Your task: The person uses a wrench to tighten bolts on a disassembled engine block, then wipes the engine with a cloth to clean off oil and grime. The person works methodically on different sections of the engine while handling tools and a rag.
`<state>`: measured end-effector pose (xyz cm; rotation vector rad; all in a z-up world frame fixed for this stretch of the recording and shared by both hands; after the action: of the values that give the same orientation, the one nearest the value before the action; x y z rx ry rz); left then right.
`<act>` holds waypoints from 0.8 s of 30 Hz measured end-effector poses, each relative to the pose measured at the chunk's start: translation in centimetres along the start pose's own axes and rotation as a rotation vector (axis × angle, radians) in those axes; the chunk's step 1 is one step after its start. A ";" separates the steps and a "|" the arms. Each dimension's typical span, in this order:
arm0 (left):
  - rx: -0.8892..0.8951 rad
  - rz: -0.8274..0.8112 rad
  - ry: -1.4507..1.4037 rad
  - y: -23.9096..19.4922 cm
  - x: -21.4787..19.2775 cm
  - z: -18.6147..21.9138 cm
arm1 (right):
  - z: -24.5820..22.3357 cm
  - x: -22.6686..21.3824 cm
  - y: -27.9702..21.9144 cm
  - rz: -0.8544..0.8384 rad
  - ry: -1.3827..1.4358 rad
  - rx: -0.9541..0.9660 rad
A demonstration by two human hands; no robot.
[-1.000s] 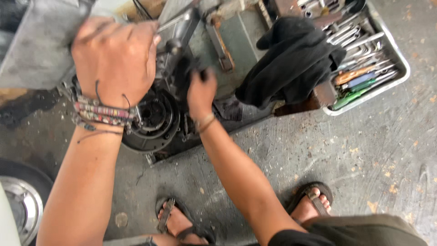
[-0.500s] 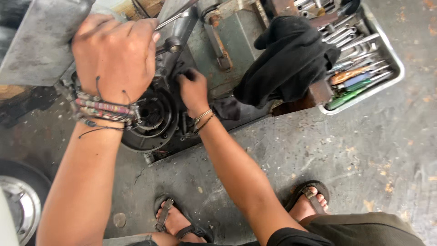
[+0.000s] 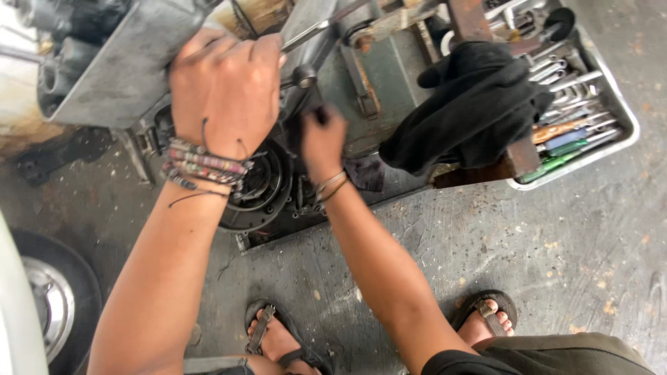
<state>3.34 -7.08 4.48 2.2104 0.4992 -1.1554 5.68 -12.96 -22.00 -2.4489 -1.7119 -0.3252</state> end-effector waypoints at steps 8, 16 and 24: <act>0.017 -0.021 -0.052 0.3 -0.4 0.3 | -0.1 0.3 -0.8 0.065 -0.103 0.029; -0.006 -0.011 -0.080 0.2 -0.5 0.2 | -2.3 -3.9 1.9 0.326 0.152 0.021; -0.028 0.068 -0.092 0.6 -0.5 0.1 | 1.6 -1.3 -0.8 0.105 0.095 0.058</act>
<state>3.38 -7.60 5.03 2.1235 0.3963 -1.2007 4.62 -13.51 -23.93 -2.4292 -1.5280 -0.3676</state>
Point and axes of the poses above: each hand's wrist, its own y-axis towards the middle knuckle, its own x-axis out of the palm, z = x × y, the point moved 8 cm from there along y, towards the middle knuckle, and after that the axes turned 13 degrees about -z, right-handed, at the moved point
